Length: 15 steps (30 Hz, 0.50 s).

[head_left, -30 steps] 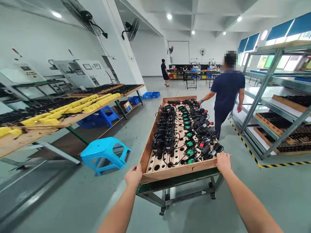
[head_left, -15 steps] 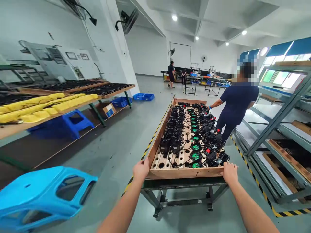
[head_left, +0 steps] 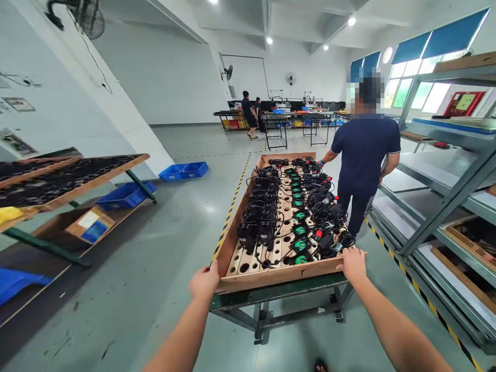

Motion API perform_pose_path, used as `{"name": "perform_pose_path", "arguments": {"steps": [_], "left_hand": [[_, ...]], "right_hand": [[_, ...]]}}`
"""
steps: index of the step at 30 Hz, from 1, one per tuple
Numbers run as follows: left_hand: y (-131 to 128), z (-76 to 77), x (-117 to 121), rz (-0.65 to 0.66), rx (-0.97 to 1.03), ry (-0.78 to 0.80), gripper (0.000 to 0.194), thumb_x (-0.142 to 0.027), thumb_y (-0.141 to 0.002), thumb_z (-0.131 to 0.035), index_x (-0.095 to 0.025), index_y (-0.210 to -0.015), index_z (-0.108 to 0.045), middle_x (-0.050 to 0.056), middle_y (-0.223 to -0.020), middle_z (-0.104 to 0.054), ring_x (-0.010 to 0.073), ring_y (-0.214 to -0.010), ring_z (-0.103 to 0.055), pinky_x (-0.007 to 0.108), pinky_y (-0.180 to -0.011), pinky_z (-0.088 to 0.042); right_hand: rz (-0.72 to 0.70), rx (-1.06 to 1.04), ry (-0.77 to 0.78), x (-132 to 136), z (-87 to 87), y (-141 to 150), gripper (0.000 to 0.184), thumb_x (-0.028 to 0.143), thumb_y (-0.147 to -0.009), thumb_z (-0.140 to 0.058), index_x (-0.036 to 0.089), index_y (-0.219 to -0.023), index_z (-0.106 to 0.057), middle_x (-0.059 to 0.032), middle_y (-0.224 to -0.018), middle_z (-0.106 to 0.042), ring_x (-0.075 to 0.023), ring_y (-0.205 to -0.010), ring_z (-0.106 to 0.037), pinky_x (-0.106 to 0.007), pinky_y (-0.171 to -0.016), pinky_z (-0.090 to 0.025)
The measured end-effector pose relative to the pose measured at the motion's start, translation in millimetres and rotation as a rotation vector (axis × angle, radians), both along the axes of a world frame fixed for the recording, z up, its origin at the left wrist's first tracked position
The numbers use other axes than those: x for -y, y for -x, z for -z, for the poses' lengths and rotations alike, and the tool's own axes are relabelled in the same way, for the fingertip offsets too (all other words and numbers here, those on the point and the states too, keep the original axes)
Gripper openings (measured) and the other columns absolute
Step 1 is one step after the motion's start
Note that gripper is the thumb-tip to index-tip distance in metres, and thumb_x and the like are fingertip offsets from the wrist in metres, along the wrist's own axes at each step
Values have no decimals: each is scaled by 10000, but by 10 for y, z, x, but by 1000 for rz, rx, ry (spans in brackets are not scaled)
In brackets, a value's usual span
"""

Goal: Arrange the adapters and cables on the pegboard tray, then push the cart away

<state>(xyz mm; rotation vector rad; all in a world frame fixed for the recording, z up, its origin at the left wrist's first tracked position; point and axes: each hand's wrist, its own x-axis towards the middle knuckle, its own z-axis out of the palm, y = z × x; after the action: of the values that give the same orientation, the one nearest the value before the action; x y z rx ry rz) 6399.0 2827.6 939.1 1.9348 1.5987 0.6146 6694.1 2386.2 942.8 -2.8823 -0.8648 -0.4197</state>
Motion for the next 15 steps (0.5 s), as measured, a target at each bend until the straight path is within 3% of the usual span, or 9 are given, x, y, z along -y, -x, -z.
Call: {"name": "perform_pose_path", "arguments": {"steps": [4,11,15], "left_hand": [[-694,-188,-578,93,-73,-5,487,-497,-977,-345,-117,-976,-649,216,-1122,-660,374,-1132,-587,386,-898,-408],[-1885,-332,-1643,178,-43,-93,508,-566,-980,-315,-154,-846,-580,140,-944,-652,262,-932,-579,333,-767,-353],[-2499,-479,-2195,218,4,-92,496,-555,-974,-334,-148,-866,-596,127,-936,-663,253,-916,-582,317,-758,-358]], "right_hand": [[32,-16,6,-453,-158,-557,477,427,-715,-875,128,-1010,-648,-137,-1047,-636,-326,-1071,-529,-453,-986,-285],[21,134,12,-1208,-381,-1500,452,416,-726,-865,129,-987,-633,-110,-1005,-621,-328,-1020,-526,-451,-919,-297],[100,55,25,-1717,-525,-1954,446,415,-736,-860,125,-990,-637,-109,-1009,-627,-329,-1034,-531,-450,-952,-275]]}}
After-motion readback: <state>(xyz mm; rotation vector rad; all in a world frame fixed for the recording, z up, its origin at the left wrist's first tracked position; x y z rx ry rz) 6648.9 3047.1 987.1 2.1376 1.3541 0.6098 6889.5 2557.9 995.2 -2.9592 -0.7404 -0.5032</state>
